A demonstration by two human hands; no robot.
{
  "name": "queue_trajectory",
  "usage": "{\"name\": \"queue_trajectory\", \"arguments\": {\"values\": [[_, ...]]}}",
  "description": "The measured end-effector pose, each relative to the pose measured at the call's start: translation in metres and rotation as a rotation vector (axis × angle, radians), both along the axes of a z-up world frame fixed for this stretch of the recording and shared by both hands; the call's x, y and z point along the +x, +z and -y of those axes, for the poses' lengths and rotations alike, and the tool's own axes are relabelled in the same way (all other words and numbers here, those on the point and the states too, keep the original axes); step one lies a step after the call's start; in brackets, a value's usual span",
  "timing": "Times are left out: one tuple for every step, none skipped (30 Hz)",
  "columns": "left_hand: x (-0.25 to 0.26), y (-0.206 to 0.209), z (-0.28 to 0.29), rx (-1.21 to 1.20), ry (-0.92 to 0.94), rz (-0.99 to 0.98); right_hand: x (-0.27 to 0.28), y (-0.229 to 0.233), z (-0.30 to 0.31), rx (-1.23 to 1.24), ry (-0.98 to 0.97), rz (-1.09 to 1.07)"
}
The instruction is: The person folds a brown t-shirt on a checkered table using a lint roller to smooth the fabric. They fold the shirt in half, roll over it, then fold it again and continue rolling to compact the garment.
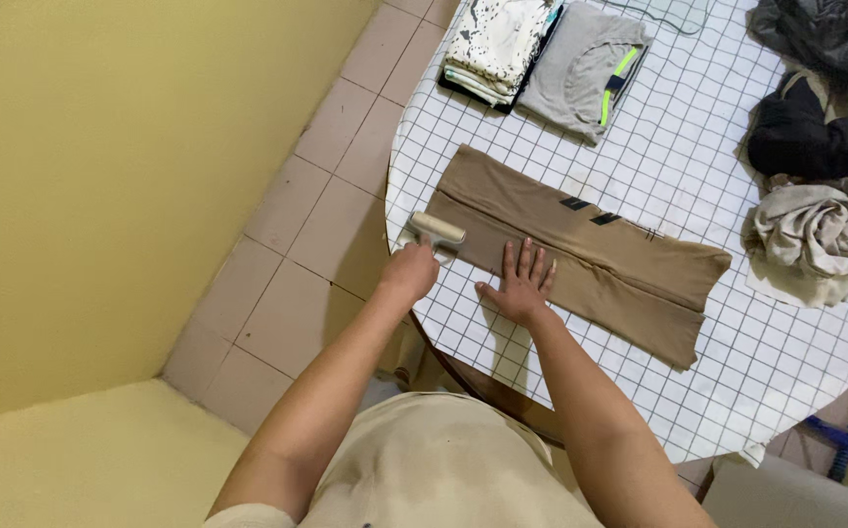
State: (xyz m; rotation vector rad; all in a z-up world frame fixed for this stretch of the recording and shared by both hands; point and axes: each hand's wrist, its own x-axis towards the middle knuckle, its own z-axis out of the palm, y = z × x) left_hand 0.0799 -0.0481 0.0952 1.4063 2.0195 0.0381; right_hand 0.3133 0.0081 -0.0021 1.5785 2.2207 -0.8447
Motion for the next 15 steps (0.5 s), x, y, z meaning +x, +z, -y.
{"name": "queue_trajectory", "arguments": {"values": [[0.0,0.0,0.002,-0.042,0.002,0.009,0.001,-0.001,0.0,-0.004,0.001,0.0],[0.0,-0.001,0.003,-0.04,-0.012,-0.001,0.001,-0.001,-0.002,-0.009,0.016,0.003],[-0.001,-0.003,0.003,-0.038,-0.026,-0.012,0.001,-0.003,-0.005,-0.014,0.03,0.005],[-0.001,-0.005,0.004,-0.038,-0.039,-0.022,0.003,-0.005,-0.004,-0.021,0.044,0.008],[-0.001,-0.007,0.005,-0.034,-0.019,0.0,0.005,-0.007,-0.007,-0.036,0.056,0.031],[-0.002,-0.01,0.007,-0.035,-0.001,0.022,0.006,-0.01,-0.009,-0.056,0.068,0.054],[-0.002,-0.012,0.009,-0.035,0.018,0.045,0.008,-0.014,-0.011,-0.076,0.079,0.077],[-0.002,-0.013,0.009,-0.009,-0.011,0.019,0.012,-0.016,-0.013,-0.078,0.061,0.0],[-0.002,-0.012,0.008,0.017,-0.041,-0.006,0.017,-0.018,-0.016,-0.079,0.043,-0.076],[-0.001,-0.01,0.007,0.045,-0.071,-0.029,0.024,-0.019,-0.019,-0.078,0.024,-0.151],[0.003,-0.007,0.009,0.029,-0.138,-0.071,0.032,-0.018,-0.021,-0.062,0.025,-0.259],[0.007,-0.001,0.009,0.018,-0.208,-0.116,0.04,-0.015,-0.025,-0.038,0.025,-0.368],[0.012,0.007,0.006,0.009,-0.278,-0.161,0.046,-0.012,-0.03,-0.013,0.025,-0.477],[0.021,0.014,0.005,-0.024,-0.243,-0.106,0.056,-0.007,-0.029,-0.039,-0.144,-0.54],[0.031,0.022,0.006,-0.058,-0.209,-0.052,0.066,-0.002,-0.029,-0.064,-0.314,-0.602]]}}
